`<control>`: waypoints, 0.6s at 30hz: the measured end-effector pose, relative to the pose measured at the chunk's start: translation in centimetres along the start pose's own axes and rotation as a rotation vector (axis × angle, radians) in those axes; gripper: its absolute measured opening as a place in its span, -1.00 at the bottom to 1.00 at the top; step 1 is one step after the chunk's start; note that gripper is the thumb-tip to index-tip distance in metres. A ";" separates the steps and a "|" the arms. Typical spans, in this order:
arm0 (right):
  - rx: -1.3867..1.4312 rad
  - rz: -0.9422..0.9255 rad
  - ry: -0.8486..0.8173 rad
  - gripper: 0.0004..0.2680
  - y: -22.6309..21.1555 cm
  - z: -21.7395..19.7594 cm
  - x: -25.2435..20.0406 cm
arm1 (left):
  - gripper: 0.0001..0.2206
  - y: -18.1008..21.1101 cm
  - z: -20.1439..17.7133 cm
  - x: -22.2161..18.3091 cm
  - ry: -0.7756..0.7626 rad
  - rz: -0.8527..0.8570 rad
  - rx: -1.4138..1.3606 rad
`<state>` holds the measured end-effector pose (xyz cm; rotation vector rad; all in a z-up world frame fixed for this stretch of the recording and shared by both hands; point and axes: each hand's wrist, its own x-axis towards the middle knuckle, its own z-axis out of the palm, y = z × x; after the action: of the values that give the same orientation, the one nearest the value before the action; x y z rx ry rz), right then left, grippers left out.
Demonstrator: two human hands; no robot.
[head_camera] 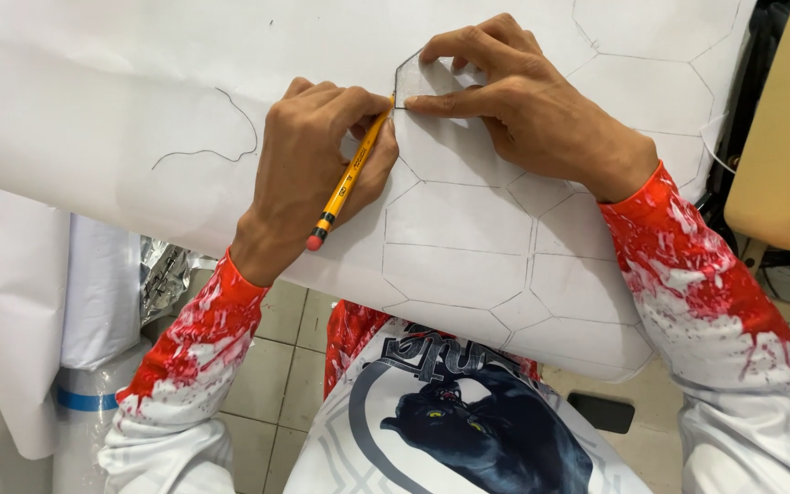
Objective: Tracing a small geometric template onto a large paper pattern sheet using a pencil.
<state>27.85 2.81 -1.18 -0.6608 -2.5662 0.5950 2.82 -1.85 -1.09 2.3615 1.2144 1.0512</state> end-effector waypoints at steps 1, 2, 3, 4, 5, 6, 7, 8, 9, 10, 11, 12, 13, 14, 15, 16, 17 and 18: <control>-0.001 -0.003 0.000 -0.59 0.0 0.0 0.0 | -0.91 0.1 0.0 -0.2 0.000 -0.007 0.005; -0.001 -0.004 0.000 -0.59 -0.1 0.0 0.0 | -0.91 0.1 0.0 0.0 0.000 -0.007 0.005; -0.001 0.002 -0.005 -0.58 -0.1 -0.1 0.1 | -0.91 0.0 -0.1 0.1 0.001 -0.004 0.005; 0.000 0.007 -0.009 -0.56 -0.2 -0.2 0.1 | -0.91 -0.1 -0.1 0.2 0.003 0.000 0.006; -0.001 0.006 -0.010 -0.56 -0.2 -0.2 0.1 | -0.91 -0.4 0.1 0.4 0.004 0.000 0.006; -0.005 0.004 -0.010 -0.56 -0.2 -0.2 0.1 | -0.91 -0.7 0.2 0.6 0.000 0.012 0.018; -0.008 0.002 -0.009 -0.56 -0.2 -0.1 0.1 | -0.90 -1.0 0.3 0.8 -0.005 0.024 0.029; -0.009 0.001 -0.008 -0.56 -0.1 0.0 0.1 | -0.90 -1.2 0.4 1.0 -0.004 0.024 0.030; -0.014 -0.005 -0.003 -0.57 0.0 0.0 0.1 | -0.92 -1.4 0.5 1.2 -0.003 0.026 0.026; -0.020 -0.010 0.002 -0.57 0.1 0.1 0.0 | -0.95 -1.6 0.5 1.4 -0.003 0.028 0.022; -0.019 -0.011 0.002 -0.57 0.1 0.0 0.0 | -0.95 -1.6 0.5 1.4 -0.003 0.028 0.023; -0.017 -0.008 -0.002 -0.56 0.0 0.0 0.0 | -0.95 -1.6 0.5 1.5 -0.008 0.032 0.026; -0.013 -0.004 -0.007 -0.55 0.0 0.0 0.0 | -0.94 -1.6 0.5 1.5 -0.013 0.036 0.029; -0.011 -0.004 -0.007 -0.55 0.0 0.0 0.1 | -0.94 -1.4 0.4 1.4 -0.015 0.035 0.029; -0.007 -0.003 -0.007 -0.54 -0.1 -0.1 0.1 | -0.93 -1.2 0.3 1.2 -0.011 0.028 0.027; -0.003 -0.002 -0.006 -0.53 -0.1 -0.1 0.1 | -0.92 -1.1 0.3 1.1 -0.006 0.021 0.025; -0.001 -0.002 -0.006 -0.53 -0.1 -0.1 0.1 | -0.92 -0.9 0.1 0.9 -0.008 0.020 0.025; 0.000 -0.002 -0.009 -0.54 -0.1 -0.2 0.1 | -0.93 -0.7 0.0 0.7 -0.012 0.012 0.017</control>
<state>27.81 2.86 -0.99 -0.6565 -2.5752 0.5981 2.67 -0.89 -1.08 2.3874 1.2111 1.0333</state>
